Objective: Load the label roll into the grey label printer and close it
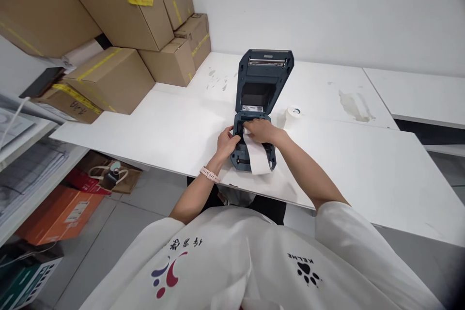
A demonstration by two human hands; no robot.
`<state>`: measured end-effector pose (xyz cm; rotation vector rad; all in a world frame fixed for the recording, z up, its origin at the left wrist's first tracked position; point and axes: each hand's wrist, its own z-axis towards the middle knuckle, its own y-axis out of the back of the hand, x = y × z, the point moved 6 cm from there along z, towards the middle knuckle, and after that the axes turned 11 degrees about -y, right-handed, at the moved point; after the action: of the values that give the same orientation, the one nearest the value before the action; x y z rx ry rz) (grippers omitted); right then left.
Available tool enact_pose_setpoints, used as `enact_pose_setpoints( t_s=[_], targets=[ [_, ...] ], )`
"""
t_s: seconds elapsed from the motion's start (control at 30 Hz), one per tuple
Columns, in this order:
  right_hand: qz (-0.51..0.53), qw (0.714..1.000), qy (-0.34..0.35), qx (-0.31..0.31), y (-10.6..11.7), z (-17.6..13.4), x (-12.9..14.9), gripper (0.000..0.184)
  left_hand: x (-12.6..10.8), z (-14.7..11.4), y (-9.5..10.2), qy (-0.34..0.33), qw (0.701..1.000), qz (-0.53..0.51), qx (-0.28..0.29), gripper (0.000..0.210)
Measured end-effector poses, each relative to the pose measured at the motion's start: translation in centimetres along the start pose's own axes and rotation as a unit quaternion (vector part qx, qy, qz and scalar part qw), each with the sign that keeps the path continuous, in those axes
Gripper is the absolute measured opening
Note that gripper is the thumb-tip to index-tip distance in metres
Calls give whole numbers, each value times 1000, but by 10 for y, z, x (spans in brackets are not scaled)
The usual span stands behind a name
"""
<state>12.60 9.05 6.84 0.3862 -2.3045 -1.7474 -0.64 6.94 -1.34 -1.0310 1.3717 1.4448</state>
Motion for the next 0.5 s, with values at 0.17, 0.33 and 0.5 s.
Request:
enact_pose_setpoints(
  t_s=[0.17, 0.33, 0.5],
  targets=[
    [11, 999, -9, -49, -14, -23, -1, 44, -3, -1, 0, -4, 1000, -5, -3, 59],
    [161, 974, 25, -156, -29, -90, 1, 40, -2, -5, 0, -4, 1000, -17, 0, 59],
    [200, 940, 18, -274, -60, -137, 26, 34, -1, -4, 0, 4, 1000, -12, 3, 61]
  ],
)
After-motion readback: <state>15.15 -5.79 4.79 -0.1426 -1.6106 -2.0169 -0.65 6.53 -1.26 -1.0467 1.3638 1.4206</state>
